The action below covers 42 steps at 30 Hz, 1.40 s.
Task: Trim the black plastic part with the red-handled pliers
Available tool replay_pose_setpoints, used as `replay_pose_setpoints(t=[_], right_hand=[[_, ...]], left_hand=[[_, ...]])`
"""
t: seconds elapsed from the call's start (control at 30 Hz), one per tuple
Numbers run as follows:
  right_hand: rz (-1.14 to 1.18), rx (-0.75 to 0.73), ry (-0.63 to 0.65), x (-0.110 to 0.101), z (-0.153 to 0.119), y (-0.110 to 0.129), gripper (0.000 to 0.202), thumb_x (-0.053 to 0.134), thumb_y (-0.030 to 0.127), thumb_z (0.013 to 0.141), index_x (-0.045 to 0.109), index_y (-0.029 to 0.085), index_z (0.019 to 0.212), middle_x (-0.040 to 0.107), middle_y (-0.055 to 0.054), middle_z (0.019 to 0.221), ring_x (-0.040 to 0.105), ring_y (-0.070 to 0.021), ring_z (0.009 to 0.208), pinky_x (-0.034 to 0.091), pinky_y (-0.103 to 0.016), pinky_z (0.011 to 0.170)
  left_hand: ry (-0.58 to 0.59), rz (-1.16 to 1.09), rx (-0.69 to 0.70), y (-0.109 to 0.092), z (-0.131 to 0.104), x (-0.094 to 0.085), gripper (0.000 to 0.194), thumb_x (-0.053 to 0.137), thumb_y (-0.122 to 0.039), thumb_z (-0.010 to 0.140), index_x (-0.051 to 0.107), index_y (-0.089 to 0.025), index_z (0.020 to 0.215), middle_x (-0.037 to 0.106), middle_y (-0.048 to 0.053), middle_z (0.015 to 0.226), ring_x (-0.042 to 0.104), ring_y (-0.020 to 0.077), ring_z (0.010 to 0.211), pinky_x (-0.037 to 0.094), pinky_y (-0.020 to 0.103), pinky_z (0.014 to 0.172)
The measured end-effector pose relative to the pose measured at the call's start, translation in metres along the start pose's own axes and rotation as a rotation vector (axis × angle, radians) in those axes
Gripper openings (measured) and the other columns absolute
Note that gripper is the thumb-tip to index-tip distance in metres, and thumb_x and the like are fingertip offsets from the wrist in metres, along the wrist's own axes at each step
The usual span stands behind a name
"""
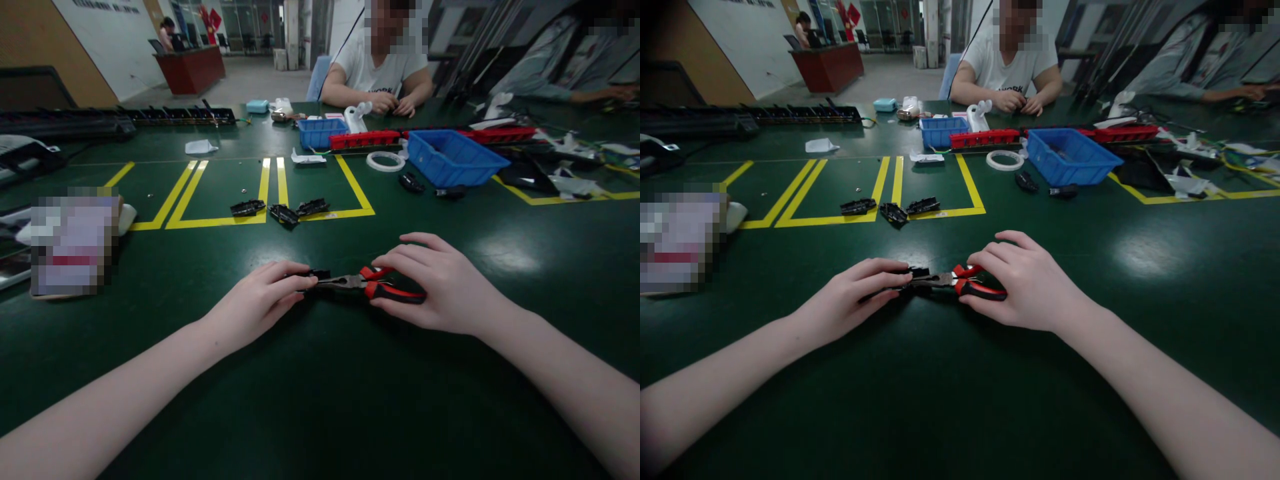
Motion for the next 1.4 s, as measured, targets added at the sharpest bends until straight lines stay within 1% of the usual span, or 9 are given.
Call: replay_pose_setpoints(t=[0.2,0.37,0.53,0.63,0.77,0.93,1.17,1.4], right_hand=[[-0.05,-0.064,0.0,-0.001,0.0002,0.0018,0.034,0.061,0.048,0.09,0.068,0.018,0.104,0.076,-0.01,0.095,0.072,-0.0258,0.086,0.046,-0.054,0.104],[-0.047,-0.058,0.007,-0.0001,-0.0001,0.0017,0.034,0.06,0.048,0.091,0.067,0.018,0.106,0.076,-0.009,0.094,0.072,-0.0254,0.085,0.043,-0.057,0.107],[-0.025,-0.052,0.008,0.0024,0.0001,0.0016,0.035,0.06,0.048,0.09,0.067,0.018,0.106,0.076,-0.009,0.093,0.072,-0.0255,0.085,0.04,-0.056,0.11],[-0.021,-0.048,0.007,0.0052,0.0005,0.0024,0.035,0.06,0.048,0.09,0.067,0.018,0.107,0.076,-0.009,0.095,0.072,-0.0252,0.086,0.04,-0.056,0.11],[-0.011,-0.057,-0.002,0.0073,0.0013,0.0051,0.037,0.059,0.049,0.091,0.067,0.016,0.105,0.076,-0.01,0.095,0.072,-0.0252,0.086,0.04,-0.057,0.11],[-0.03,-0.065,0.001,0.0038,0.0006,0.0032,0.036,0.059,0.048,0.092,0.066,0.016,0.106,0.076,-0.009,0.094,0.072,-0.025,0.086,0.039,-0.057,0.111],[-0.071,-0.087,0.006,-0.0005,-0.0021,0.0002,0.038,0.059,0.049,0.092,0.066,0.014,0.106,0.075,-0.009,0.091,0.072,-0.0251,0.085,0.037,-0.059,0.112],[-0.079,-0.081,-0.005,-0.0013,-0.0009,0.0008,0.037,0.059,0.048,0.092,0.066,0.016,0.107,0.076,-0.009,0.093,0.072,-0.0256,0.085,0.038,-0.059,0.11]], left_hand=[[0.004,-0.015,-0.004,0.001,0.001,0.0003,0.035,0.055,-0.014,0.099,0.058,-0.025,0.132,0.057,0.007,0.139,0.058,0.0248,0.126,0.056,0.048,0.102],[0.003,-0.033,-0.015,0.0017,0.0022,0.0006,0.033,0.055,-0.014,0.099,0.059,-0.024,0.13,0.058,0.007,0.138,0.059,0.0249,0.125,0.056,0.048,0.102],[0.006,-0.046,-0.029,0.0031,0.0026,0.001,0.031,0.056,-0.014,0.099,0.058,-0.024,0.128,0.059,0.006,0.136,0.059,0.0235,0.123,0.056,0.046,0.103],[0.002,-0.051,-0.028,0.0032,0.0032,0.0012,0.029,0.056,-0.014,0.098,0.059,-0.023,0.126,0.059,0.006,0.135,0.059,0.023,0.122,0.056,0.046,0.102],[-0.004,-0.054,-0.014,0.0021,0.0038,0.0016,0.028,0.056,-0.014,0.099,0.059,-0.022,0.125,0.06,0.007,0.134,0.06,0.0227,0.121,0.055,0.045,0.102],[-0.011,-0.043,-0.007,0.0018,0.0037,0.0012,0.028,0.057,-0.014,0.098,0.059,-0.021,0.125,0.06,0.006,0.133,0.06,0.0219,0.121,0.055,0.043,0.103],[0.014,-0.043,-0.018,0.003,0.003,0.002,0.028,0.055,-0.015,0.099,0.058,-0.022,0.127,0.059,0.007,0.135,0.059,0.0233,0.123,0.056,0.046,0.102],[0.008,-0.045,-0.015,0.0026,0.0031,0.0011,0.028,0.055,-0.014,0.099,0.059,-0.022,0.125,0.059,0.007,0.134,0.059,0.0241,0.122,0.056,0.048,0.102]])
Point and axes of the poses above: each hand's wrist, its own z-axis towards the middle knuckle, its own x-axis out of the palm, y = z × x, the point moved 9 cm from there along z, towards the middle knuckle
